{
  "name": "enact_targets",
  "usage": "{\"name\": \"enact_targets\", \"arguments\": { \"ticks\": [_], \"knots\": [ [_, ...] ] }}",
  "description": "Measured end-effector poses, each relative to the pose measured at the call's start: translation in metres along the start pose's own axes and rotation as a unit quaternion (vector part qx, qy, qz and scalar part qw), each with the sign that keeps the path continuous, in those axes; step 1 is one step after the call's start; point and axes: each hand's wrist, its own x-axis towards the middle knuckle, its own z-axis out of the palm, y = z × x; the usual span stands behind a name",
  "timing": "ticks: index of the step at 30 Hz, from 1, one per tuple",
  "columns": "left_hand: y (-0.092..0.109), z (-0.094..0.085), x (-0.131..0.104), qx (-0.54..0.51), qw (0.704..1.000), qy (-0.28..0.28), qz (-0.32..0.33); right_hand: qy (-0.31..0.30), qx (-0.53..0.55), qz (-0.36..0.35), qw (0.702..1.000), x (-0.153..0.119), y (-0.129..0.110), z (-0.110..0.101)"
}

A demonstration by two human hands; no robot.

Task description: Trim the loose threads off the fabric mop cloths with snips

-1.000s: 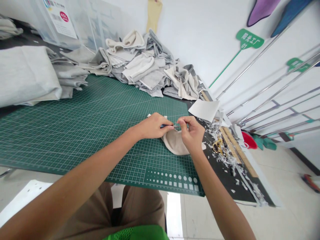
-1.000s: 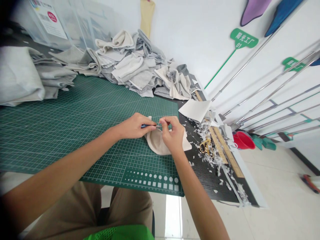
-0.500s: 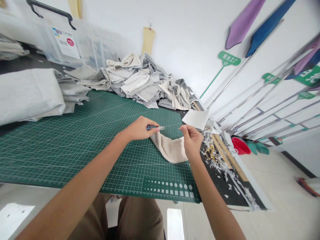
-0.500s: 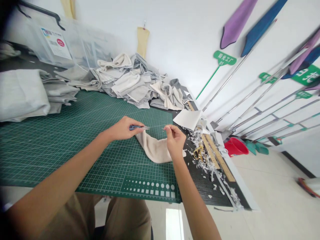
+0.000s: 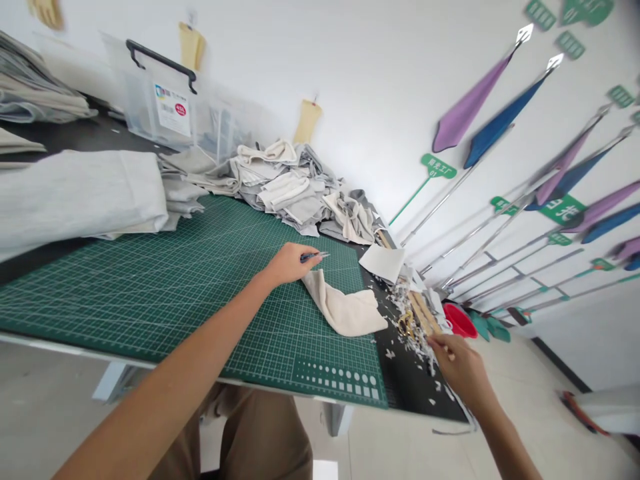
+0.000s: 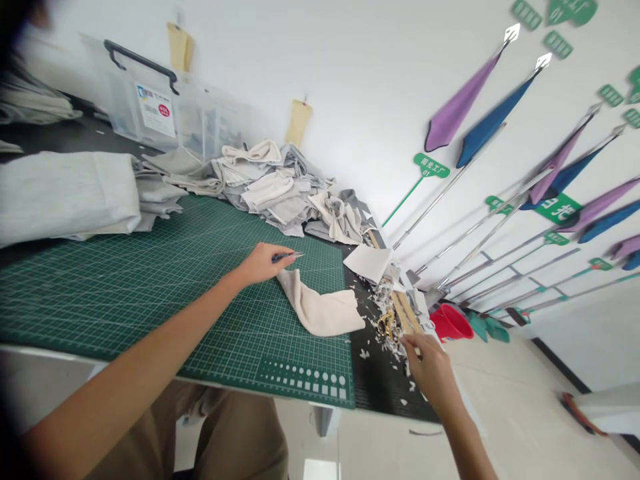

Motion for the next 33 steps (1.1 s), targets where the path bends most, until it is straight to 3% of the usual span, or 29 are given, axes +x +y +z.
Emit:
{"name": "enact_targets", "arguments": {
  "ticks": [4, 6, 13, 17, 20, 24, 27, 33],
  "knots": [
    [0.001, -0.003, -0.001, -0.002, 1.0, -0.004, -0.005, -0.109, 0.009, 0.009, 0.994, -0.014, 0.01, 0.015],
    [0.0, -0.005, -0.002, 0.002, 1.0, -0.003, -0.008, -0.134, -0.017, 0.01, 0.991, -0.017, 0.008, 0.017],
    [-0.001, -0.004, -0.001, 0.013, 1.0, 0.0, -0.017, -0.1, -0.121, 0.048, 0.987, -0.019, 0.008, 0.01],
    [-0.003, -0.002, -0.001, 0.027, 0.999, 0.003, -0.026, -0.051, -0.077, -0.024, 0.995, -0.019, 0.009, 0.016],
    [-0.003, -0.002, -0.001, 0.037, 0.999, -0.001, -0.027, -0.014, -0.034, -0.072, 0.997, -0.015, -0.007, 0.017],
    [0.0, -0.002, -0.001, 0.048, 0.998, -0.007, -0.028, 0.053, 0.026, -0.003, 0.998, 0.0, -0.04, 0.014],
    [0.001, -0.002, -0.001, 0.059, 0.998, -0.014, -0.031, 0.028, 0.104, 0.024, 0.994, 0.02, -0.062, 0.02],
    [0.0, 0.0, -0.001, 0.067, 0.997, -0.016, -0.025, -0.017, 0.232, -0.01, 0.972, 0.071, -0.095, 0.054]
  ]
}}
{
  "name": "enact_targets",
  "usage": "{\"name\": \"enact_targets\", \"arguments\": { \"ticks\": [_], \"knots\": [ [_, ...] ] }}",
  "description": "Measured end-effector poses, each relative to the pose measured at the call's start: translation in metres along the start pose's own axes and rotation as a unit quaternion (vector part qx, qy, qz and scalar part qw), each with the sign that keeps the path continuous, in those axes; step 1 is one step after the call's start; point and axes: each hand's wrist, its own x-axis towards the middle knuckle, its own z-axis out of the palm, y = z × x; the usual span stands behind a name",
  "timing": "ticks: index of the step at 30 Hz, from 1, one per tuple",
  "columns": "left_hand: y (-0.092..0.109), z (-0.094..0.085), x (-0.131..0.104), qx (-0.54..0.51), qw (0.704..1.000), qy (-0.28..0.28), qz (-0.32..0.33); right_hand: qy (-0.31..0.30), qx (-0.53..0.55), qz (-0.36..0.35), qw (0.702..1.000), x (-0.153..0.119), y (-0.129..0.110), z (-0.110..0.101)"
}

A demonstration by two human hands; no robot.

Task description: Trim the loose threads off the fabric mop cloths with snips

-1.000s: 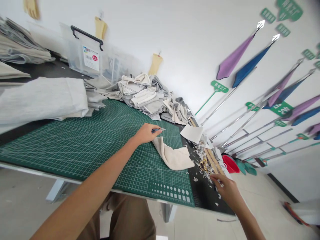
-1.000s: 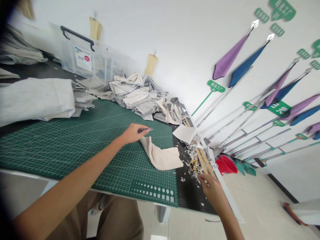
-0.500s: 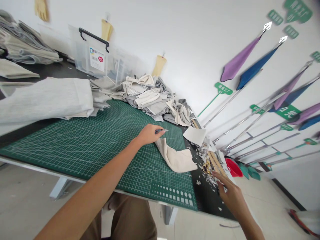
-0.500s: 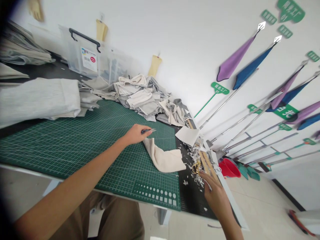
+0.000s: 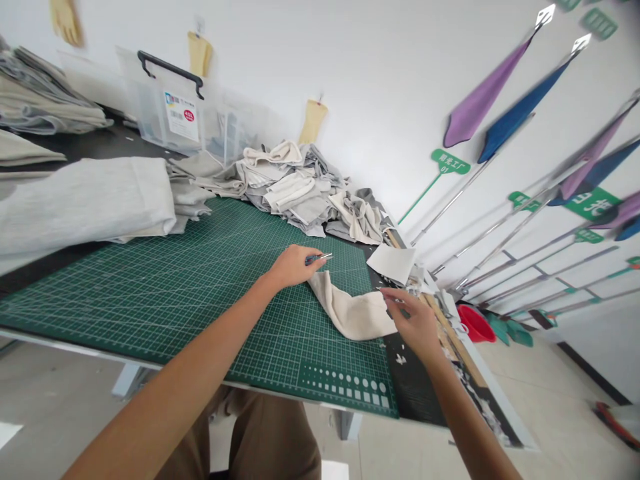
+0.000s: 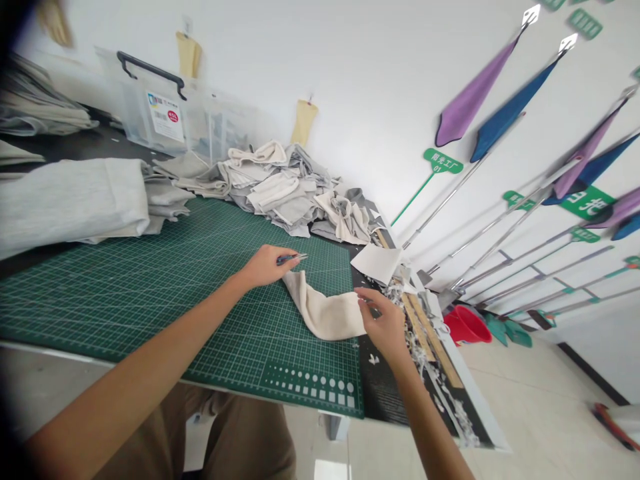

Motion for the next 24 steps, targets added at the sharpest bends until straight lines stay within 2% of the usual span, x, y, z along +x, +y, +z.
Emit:
{"name": "enact_targets", "arguments": {
  "ticks": [4, 6, 9, 13, 18, 24],
  "knots": [
    [0.0, 0.002, 0.0, -0.007, 1.0, 0.005, 0.01, -0.133, 0.021, -0.066, 0.989, 0.028, -0.003, 0.011],
    [0.001, 0.003, 0.0, -0.006, 1.0, 0.008, 0.009, -0.172, 0.024, -0.089, 0.981, 0.033, 0.002, 0.012],
    [0.002, 0.005, 0.0, -0.002, 1.0, 0.0, 0.012, -0.139, 0.04, -0.097, 0.985, 0.031, 0.017, 0.017],
    [0.004, 0.009, 0.001, -0.001, 1.0, -0.02, 0.022, -0.084, 0.075, -0.102, 0.988, 0.019, 0.035, 0.035],
    [0.005, 0.015, 0.001, 0.004, 0.999, -0.025, 0.023, -0.045, 0.105, -0.14, 0.984, 0.013, 0.038, 0.052],
    [0.006, 0.018, 0.0, 0.03, 0.998, -0.03, 0.038, -0.02, 0.109, -0.159, 0.981, 0.01, 0.043, 0.058]
  ]
}}
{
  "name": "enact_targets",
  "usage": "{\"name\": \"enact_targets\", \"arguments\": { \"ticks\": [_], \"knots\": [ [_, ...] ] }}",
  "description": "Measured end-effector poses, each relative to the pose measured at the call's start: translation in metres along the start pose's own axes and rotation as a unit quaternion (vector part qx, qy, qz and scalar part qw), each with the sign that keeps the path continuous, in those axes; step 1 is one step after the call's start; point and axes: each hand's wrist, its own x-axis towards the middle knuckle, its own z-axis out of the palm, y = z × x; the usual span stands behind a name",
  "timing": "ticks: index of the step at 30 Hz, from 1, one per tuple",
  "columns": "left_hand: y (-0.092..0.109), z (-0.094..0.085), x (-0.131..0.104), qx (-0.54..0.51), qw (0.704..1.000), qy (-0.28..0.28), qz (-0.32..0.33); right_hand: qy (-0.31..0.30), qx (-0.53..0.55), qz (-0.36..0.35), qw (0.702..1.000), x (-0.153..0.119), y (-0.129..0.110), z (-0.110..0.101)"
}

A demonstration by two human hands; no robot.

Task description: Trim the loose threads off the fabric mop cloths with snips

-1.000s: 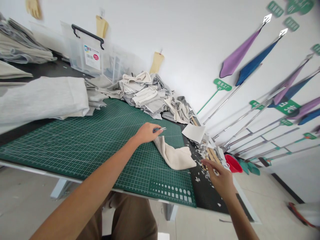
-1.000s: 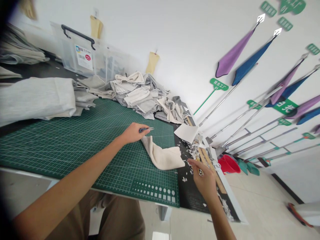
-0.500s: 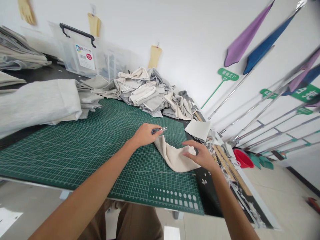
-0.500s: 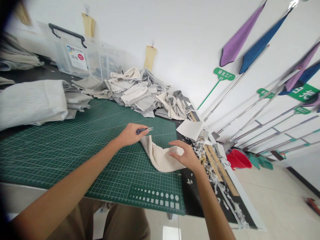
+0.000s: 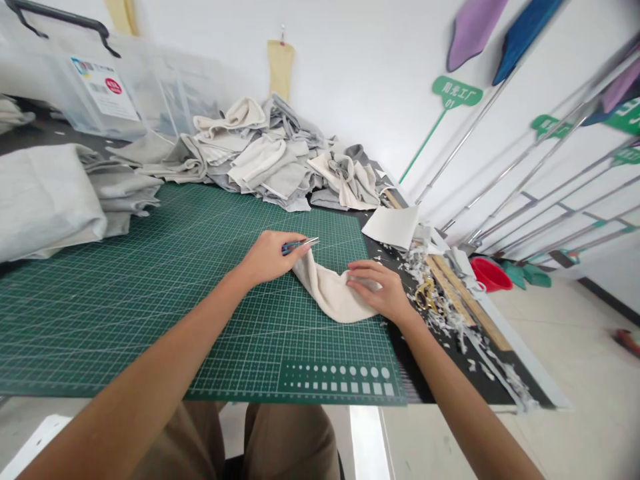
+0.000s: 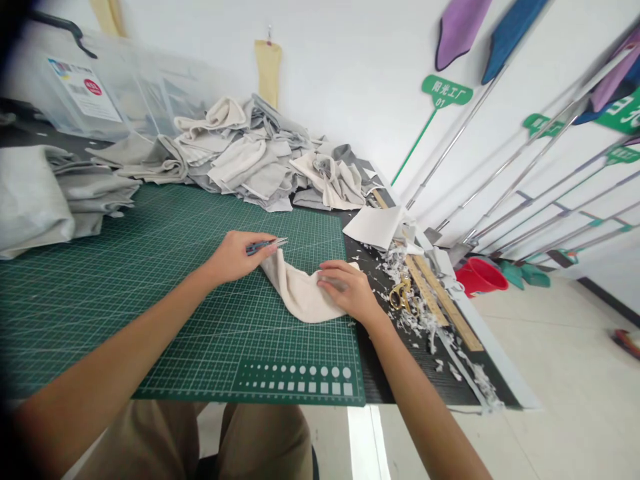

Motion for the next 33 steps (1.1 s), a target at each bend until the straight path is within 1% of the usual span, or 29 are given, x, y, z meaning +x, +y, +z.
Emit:
{"name": "enact_targets", "arguments": {
  "ticks": [8, 17, 24, 33],
  "knots": [
    [0.004, 0.004, 0.0, 0.015, 1.0, -0.009, -0.005, -0.055, -0.007, 0.037, 0.998, 0.001, 0.006, 0.0],
    [0.005, 0.006, -0.001, 0.01, 1.0, -0.01, 0.005, -0.083, -0.012, 0.043, 0.996, 0.008, 0.006, 0.003],
    [0.005, 0.007, -0.001, 0.024, 1.0, -0.009, 0.006, -0.093, -0.044, 0.027, 0.994, 0.012, 0.001, 0.004],
    [0.004, 0.004, 0.0, 0.017, 1.0, 0.002, -0.005, -0.069, -0.046, 0.02, 0.996, 0.008, -0.001, 0.004]
  ]
}}
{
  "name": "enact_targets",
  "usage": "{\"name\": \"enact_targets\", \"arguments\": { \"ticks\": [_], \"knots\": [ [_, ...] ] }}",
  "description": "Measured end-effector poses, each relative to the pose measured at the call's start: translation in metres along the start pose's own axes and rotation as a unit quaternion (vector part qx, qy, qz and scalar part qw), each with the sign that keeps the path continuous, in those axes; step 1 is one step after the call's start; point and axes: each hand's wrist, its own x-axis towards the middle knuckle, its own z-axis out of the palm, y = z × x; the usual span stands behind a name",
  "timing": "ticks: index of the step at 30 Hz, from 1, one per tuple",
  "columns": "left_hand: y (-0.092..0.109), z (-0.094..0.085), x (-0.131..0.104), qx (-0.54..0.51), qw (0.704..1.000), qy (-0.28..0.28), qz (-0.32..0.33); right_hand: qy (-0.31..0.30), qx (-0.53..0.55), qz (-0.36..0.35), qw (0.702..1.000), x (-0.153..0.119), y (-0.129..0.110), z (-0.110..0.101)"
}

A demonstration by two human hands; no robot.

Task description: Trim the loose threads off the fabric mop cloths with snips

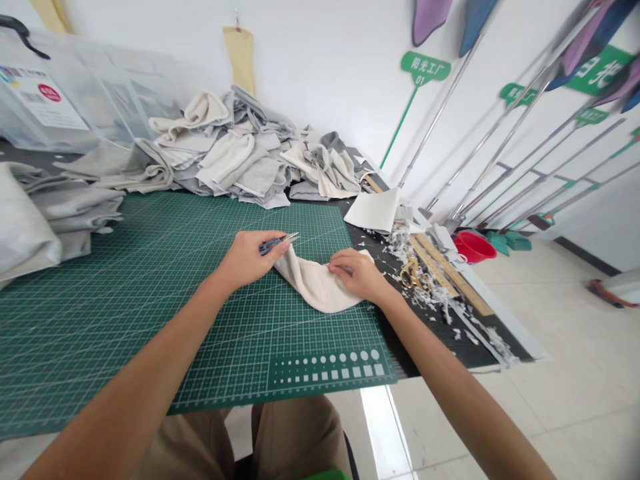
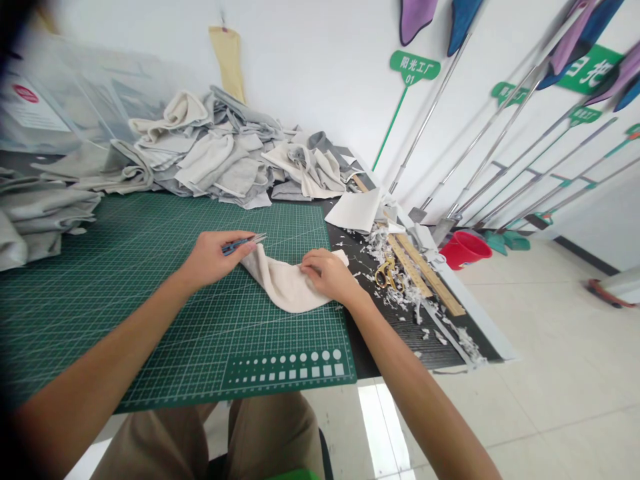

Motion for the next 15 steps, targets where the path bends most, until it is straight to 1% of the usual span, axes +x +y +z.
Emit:
{"name": "enact_targets", "arguments": {
  "ticks": [5, 10, 15],
  "knots": [
    [0.0, -0.001, 0.0, 0.001, 1.0, 0.001, -0.003, 0.021, 0.003, 0.014, 1.0, 0.0, -0.002, -0.002],
    [0.0, -0.003, 0.001, -0.007, 1.0, 0.001, -0.008, 0.037, 0.028, 0.025, 0.999, -0.002, -0.001, -0.008],
    [-0.001, -0.004, 0.0, -0.005, 1.0, -0.001, -0.013, 0.081, 0.03, 0.037, 0.996, -0.005, -0.002, -0.017]
  ]
}}
